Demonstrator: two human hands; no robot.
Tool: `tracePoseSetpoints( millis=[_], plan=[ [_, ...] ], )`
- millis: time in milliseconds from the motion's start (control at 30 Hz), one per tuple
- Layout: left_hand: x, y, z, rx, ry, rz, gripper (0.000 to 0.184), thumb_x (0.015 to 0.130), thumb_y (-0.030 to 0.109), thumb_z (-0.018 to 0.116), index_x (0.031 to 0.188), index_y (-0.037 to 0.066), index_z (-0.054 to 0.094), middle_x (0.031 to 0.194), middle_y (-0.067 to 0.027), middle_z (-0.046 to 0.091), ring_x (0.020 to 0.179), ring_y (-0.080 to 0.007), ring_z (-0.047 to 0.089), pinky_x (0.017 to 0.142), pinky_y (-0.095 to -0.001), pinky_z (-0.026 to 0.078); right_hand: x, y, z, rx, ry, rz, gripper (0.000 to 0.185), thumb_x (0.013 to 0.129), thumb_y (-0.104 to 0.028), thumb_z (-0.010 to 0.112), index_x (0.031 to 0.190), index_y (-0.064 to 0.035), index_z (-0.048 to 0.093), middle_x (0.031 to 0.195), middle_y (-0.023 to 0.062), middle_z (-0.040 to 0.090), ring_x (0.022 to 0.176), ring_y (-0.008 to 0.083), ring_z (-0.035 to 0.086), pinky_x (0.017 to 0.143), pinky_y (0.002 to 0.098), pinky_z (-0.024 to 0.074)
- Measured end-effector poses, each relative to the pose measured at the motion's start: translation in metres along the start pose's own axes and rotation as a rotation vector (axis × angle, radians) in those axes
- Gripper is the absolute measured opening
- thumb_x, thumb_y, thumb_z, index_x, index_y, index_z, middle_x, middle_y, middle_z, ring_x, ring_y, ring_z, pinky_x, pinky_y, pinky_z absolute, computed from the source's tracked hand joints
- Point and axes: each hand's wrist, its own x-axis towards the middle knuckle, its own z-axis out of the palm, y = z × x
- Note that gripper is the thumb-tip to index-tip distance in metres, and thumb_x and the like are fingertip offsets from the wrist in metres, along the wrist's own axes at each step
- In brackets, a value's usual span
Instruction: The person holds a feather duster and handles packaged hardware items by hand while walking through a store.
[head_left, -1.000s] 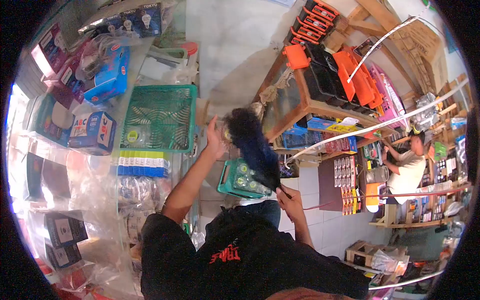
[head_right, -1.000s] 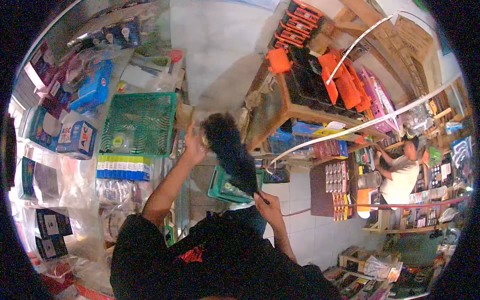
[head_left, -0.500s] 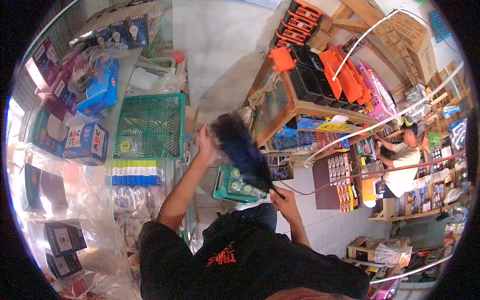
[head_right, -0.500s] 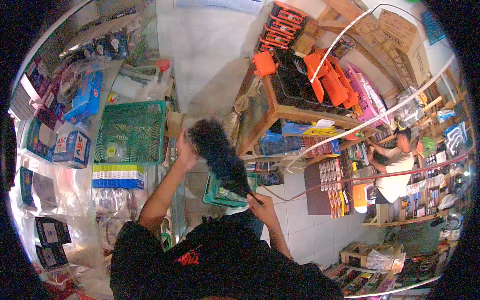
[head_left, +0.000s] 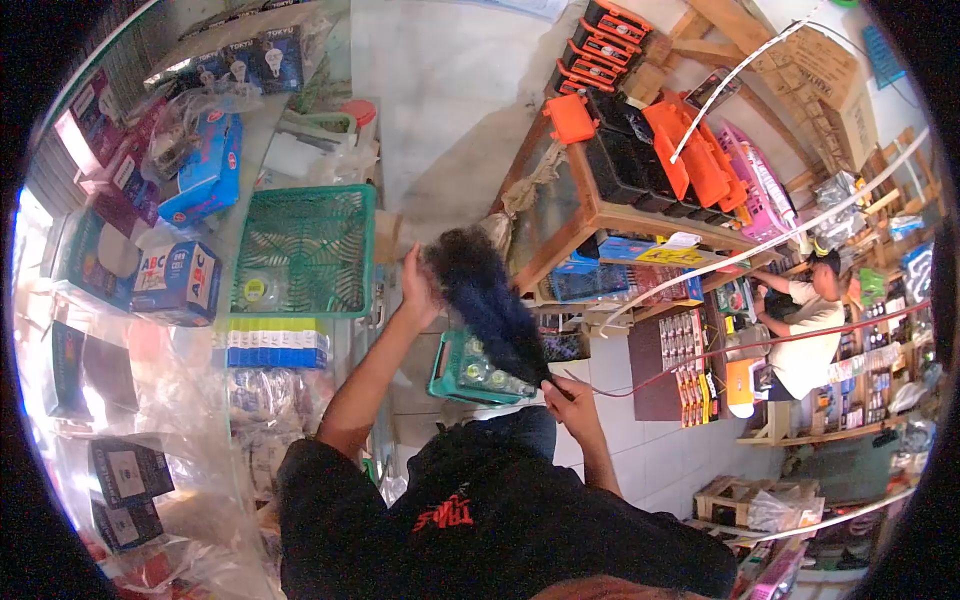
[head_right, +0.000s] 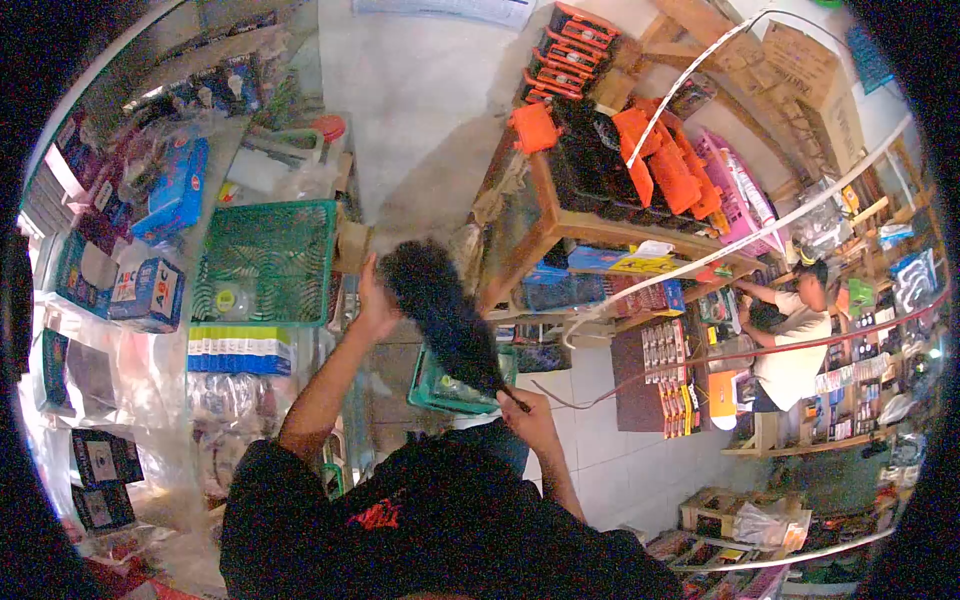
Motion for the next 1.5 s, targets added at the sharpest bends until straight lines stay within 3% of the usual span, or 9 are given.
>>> tracePoseSetpoints(
  millis=[100,300,400,467,633,933,1100,1233,1500],
  plan=[
    [0.026,-0.014,-0.046,-0.182,-0.256,-0.08,0.069,0.086,0.063,0.04,0.12,0.006,0.058,0.114,-0.0137,0.064,0.104,-0.0321,0.061,0.096,-0.0471,0.044,0.0,0.0,-0.003,-0.024,-0.034,0.025,0.027,0.093,-0.017,0.06,0.07,-0.0018,0.058,0.055,-0.0028,0.047,0.045,0.0045,0.038,0.04,0.0225,0.0284],
    [0.006,-0.002,-0.013,0.007,0.008,-0.022,0.073,0.083,0.066,0.042,0.123,0.007,0.059,0.121,-0.0107,0.061,0.112,-0.0305,0.057,0.097,-0.0475,0.042,0.005,0.005,-0.003,-0.016,0.0,-0.016,0.03,0.093,-0.017,0.06,0.066,-0.0027,0.055,0.054,-0.0028,0.047,0.044,0.0047,0.038,0.04,0.0226,0.0269],
    [0.042,-0.013,-0.06,-0.22,-0.292,-0.09,0.072,0.087,0.065,0.037,0.133,0.011,0.05,0.132,-0.0088,0.055,0.12,-0.0296,0.052,0.105,-0.0523,0.035,0.004,-0.004,-0.003,-0.03,-0.009,-0.01,0.031,0.093,-0.016,0.059,0.065,-0.003,0.055,0.053,-0.0028,0.046,0.044,0.0046,0.037,0.04,0.0228,0.0263],
    [0.006,-0.002,-0.013,0.0,0.068,-0.053,0.076,0.084,0.068,0.039,0.128,0.008,0.055,0.132,-0.0102,0.054,0.116,-0.0315,0.054,0.099,-0.0513,0.039,0.004,-0.009,0.001,0.006,0.049,-0.01,0.031,0.093,-0.016,0.059,0.065,-0.0031,0.055,0.053,-0.0028,0.045,0.044,0.0044,0.037,0.04,0.0228,0.0262],
    [0.021,-0.01,-0.036,-0.109,-0.185,-0.006,0.09,0.082,0.077,0.032,0.139,0.008,0.041,0.135,-0.0106,0.052,0.121,-0.0302,0.052,0.102,-0.0504,0.038,0.007,-0.009,-0.008,-0.121,0.014,-0.039,0.031,0.093,-0.017,0.059,0.065,-0.0037,0.054,0.052,-0.0034,0.044,0.044,0.0038,0.036,0.041,0.0228,0.0256],
    [0.029,-0.014,-0.039,0.135,0.222,0.086,0.096,0.083,0.079,0.028,0.14,0.003,0.039,0.136,-0.0107,0.05,0.126,-0.0256,0.046,0.107,-0.0386,0.034,0.008,-0.007,-0.008,-0.089,0.022,-0.072,0.027,0.092,-0.016,0.059,0.069,-0.0026,0.058,0.054,-0.0043,0.045,0.045,0.0035,0.037,0.04,0.0217,0.0262],
    [0.029,-0.014,-0.043,0.108,-0.019,0.21,0.094,0.085,0.077,0.026,0.139,0.001,0.04,0.136,-0.0111,0.05,0.125,-0.0255,0.047,0.107,-0.037,0.033,0.009,-0.011,-0.008,-0.073,-0.003,-0.069,0.025,0.092,-0.015,0.059,0.07,-0.0025,0.058,0.055,-0.0041,0.046,0.045,0.0032,0.037,0.04,0.0216,0.0264],
    [0.03,-0.017,-0.037,0.198,0.101,0.286,0.091,0.084,0.078,0.029,0.134,0.004,0.047,0.129,-0.0105,0.055,0.116,-0.0255,0.053,0.102,-0.0384,0.038,0.011,-0.009,-0.009,-0.102,-0.014,-0.065,0.027,0.092,-0.014,0.06,0.068,-0.0029,0.056,0.054,-0.004,0.046,0.044,0.0034,0.037,0.04,0.0218,0.0259],
    [0.033,-0.013,-0.051,-0.164,-0.187,0.007,0.09,0.082,0.078,0.032,0.132,0.005,0.049,0.129,-0.0126,0.056,0.119,-0.0329,0.052,0.101,-0.0518,0.038,0.014,0.004,-0.017,-0.155,-0.067,0.024,0.026,0.092,-0.021,0.062,0.079,0.002,0.062,0.057,-0.0035,0.05,0.052,0.0042,0.043,0.046,0.0235,0.0322]
  ],
)
